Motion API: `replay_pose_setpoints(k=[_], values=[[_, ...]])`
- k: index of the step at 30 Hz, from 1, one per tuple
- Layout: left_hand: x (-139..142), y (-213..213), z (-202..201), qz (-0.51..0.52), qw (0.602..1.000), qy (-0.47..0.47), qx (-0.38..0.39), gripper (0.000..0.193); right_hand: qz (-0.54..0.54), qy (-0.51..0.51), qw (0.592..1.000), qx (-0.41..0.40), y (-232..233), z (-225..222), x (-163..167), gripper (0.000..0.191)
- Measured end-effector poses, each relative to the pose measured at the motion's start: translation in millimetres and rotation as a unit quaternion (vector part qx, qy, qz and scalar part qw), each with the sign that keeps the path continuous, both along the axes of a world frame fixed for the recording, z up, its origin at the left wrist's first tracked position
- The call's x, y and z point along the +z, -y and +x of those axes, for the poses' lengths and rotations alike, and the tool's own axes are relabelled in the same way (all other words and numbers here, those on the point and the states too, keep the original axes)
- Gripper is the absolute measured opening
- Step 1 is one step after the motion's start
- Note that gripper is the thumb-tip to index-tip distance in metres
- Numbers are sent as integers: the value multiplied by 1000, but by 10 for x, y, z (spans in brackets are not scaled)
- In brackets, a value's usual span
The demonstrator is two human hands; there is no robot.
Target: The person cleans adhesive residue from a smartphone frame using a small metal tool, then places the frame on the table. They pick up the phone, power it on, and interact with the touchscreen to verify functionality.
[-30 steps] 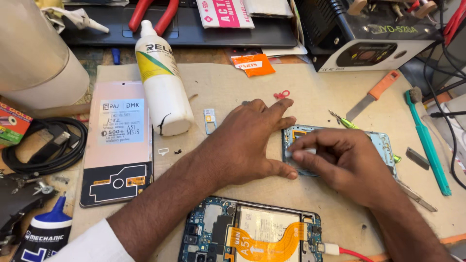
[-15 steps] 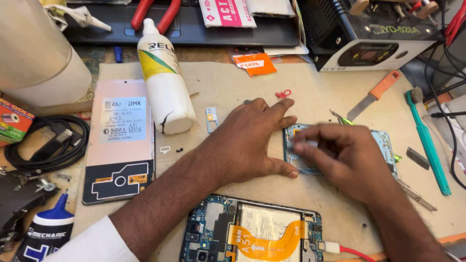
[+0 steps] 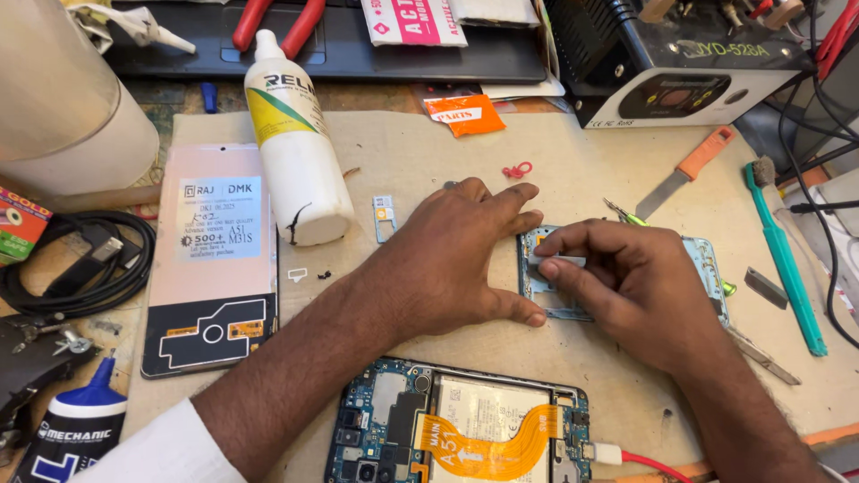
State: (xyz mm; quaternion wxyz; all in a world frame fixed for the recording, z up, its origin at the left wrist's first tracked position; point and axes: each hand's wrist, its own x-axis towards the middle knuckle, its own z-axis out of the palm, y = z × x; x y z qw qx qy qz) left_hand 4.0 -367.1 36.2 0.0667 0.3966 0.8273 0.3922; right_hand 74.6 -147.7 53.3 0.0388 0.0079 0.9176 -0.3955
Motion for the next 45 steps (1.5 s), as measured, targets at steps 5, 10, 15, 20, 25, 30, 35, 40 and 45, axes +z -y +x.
replay_pose_setpoints(k=[5, 10, 15, 20, 25, 30, 35, 40, 45], values=[[-57, -7, -15, -12, 1000, -22, -8, 115, -113, -13, 993, 0, 61, 10, 88, 34], [-88, -4, -48, -19, 999, -29, -8, 118, 75, -118, 989, 50, 187, -85, 175, 25], [-58, 22, -26, -20, 1000, -1, 3, 140, 138, -146, 978, 61, 282, -25, 195, 20], [-2, 48, 8, -57, 998, 28, 13, 137, 96, -129, 985, 56, 257, 4, 150, 18], [19, 49, 4, -51, 999, 13, 7, 125, 15, -78, 997, 15, 200, -69, 62, 26], [34, 43, 1, -53, 998, 30, 11, 136, -8, -39, 999, -9, 157, -131, 32, 23], [58, 50, 20, -44, 998, 36, 13, 140, 50, -18, 999, -4, 157, -143, 24, 22], [68, 46, 25, -12, 1000, 8, 12, 137, 3, -29, 999, -32, 190, -154, 10, 21], [58, 49, 7, -55, 997, 59, 20, 142, -11, -5, 999, -48, 193, -174, 16, 20]])
